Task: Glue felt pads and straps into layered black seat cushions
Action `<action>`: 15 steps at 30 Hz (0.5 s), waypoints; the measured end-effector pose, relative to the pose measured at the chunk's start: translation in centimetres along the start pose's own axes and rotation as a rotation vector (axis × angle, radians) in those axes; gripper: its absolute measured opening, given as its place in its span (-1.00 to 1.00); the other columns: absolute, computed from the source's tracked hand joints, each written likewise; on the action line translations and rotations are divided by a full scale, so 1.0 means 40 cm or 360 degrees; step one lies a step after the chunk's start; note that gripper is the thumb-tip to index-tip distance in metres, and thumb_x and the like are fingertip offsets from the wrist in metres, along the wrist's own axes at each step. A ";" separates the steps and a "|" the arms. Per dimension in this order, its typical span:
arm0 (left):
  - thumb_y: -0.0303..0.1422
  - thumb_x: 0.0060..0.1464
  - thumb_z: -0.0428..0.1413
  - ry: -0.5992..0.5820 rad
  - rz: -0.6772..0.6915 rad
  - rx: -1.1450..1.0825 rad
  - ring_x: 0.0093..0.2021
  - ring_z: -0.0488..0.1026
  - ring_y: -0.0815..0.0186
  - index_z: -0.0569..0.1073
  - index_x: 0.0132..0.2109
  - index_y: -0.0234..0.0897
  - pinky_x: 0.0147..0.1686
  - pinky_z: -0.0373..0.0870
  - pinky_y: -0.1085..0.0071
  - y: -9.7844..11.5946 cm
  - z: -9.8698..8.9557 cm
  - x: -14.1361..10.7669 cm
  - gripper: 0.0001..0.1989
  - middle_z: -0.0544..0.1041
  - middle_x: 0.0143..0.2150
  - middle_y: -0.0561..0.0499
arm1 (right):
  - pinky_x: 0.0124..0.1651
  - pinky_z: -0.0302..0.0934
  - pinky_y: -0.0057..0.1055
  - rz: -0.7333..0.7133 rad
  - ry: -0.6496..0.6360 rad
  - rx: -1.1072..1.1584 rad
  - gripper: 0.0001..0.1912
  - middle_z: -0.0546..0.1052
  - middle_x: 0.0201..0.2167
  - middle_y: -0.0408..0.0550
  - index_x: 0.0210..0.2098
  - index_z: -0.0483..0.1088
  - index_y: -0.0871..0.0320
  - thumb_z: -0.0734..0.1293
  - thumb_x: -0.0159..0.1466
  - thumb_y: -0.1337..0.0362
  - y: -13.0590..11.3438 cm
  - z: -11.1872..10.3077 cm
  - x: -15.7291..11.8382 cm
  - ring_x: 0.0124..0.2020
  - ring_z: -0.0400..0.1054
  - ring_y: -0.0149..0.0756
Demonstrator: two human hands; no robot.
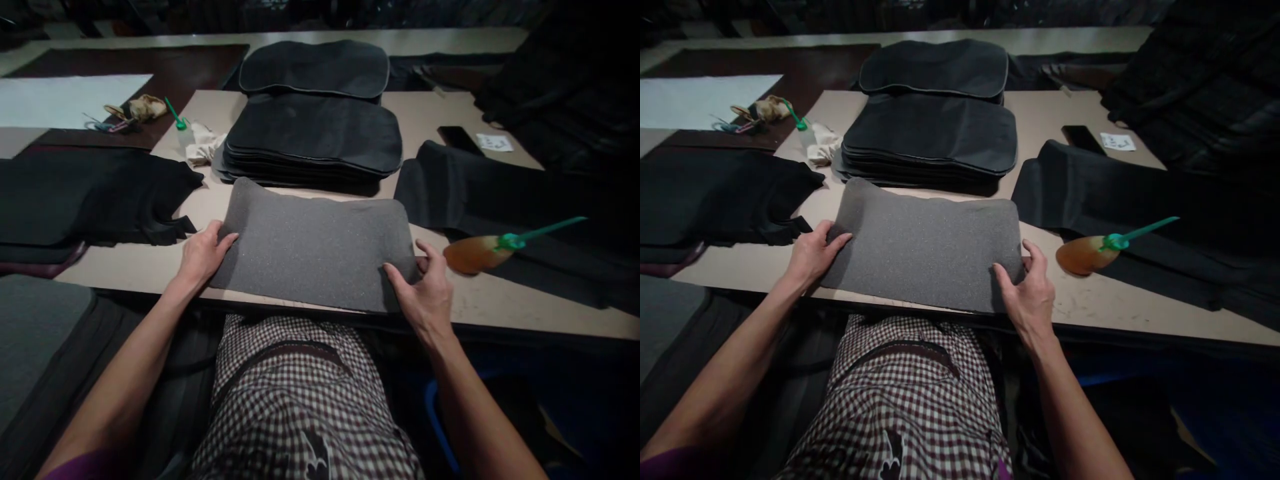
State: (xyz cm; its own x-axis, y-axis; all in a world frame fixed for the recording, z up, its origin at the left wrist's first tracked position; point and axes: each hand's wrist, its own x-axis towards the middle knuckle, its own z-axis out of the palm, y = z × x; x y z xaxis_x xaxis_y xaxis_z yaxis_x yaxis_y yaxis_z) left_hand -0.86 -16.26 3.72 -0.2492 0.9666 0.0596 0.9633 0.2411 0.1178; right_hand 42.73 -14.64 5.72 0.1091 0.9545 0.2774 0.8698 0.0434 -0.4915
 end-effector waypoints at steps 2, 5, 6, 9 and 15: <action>0.00 0.34 0.05 0.0017 0.0013 -0.0027 -0.27 0.61 0.08 0.47 0.04 -0.26 -0.37 0.24 0.37 -0.003 -0.001 0.001 -0.57 0.64 -0.30 -0.11 | -0.12 0.40 -0.10 0.0005 0.0004 0.0005 -0.18 0.56 -0.09 0.10 0.32 0.24 0.14 0.43 0.20 -0.11 -0.004 -0.005 0.003 -0.16 0.50 0.00; 0.01 0.33 0.05 0.0024 0.0020 -0.0052 -0.26 0.61 0.05 0.47 0.06 -0.25 -0.37 0.26 0.36 -0.007 0.002 0.001 -0.56 0.64 -0.29 -0.12 | -0.15 0.39 -0.13 -0.0011 0.0027 -0.0010 -0.19 0.56 -0.11 0.10 0.31 0.25 0.16 0.42 0.20 -0.11 -0.008 -0.009 0.004 -0.16 0.49 0.00; 0.02 0.33 0.05 0.0017 0.0016 -0.0050 -0.25 0.61 0.04 0.47 0.07 -0.25 -0.36 0.28 0.36 -0.008 0.004 0.001 -0.56 0.64 -0.28 -0.13 | -0.15 0.39 -0.13 -0.0019 0.0028 -0.0014 -0.19 0.56 -0.10 0.11 0.31 0.25 0.17 0.42 0.20 -0.11 -0.009 -0.008 0.004 -0.16 0.49 0.00; 0.02 0.33 0.04 -0.0001 -0.0007 -0.0024 -0.21 0.62 0.01 0.46 0.10 -0.26 -0.31 0.33 0.33 -0.008 0.009 0.002 -0.53 0.65 -0.24 -0.17 | -0.12 0.40 -0.12 -0.0029 0.0011 -0.0004 -0.20 0.55 -0.06 0.13 0.31 0.25 0.17 0.42 0.21 -0.10 -0.004 -0.002 0.002 -0.12 0.49 0.01; -0.02 0.36 0.04 -0.0048 -0.0015 0.0012 -0.16 0.61 0.06 0.44 0.14 -0.23 -0.26 0.36 0.33 0.011 -0.001 -0.008 -0.57 0.66 -0.15 -0.16 | 0.20 0.22 0.24 -0.0417 0.0129 -0.0286 -0.23 0.39 0.20 0.37 0.35 0.23 0.26 0.36 0.32 -0.07 -0.002 -0.002 -0.006 0.21 0.30 0.29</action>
State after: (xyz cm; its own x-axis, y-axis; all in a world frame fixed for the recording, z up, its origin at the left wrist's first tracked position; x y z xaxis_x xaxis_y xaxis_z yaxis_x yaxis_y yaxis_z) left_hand -0.38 -16.46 3.80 -0.2552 0.9665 0.0285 0.9617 0.2507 0.1105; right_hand 42.65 -14.89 5.76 -0.0977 0.8908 0.4437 0.9436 0.2246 -0.2433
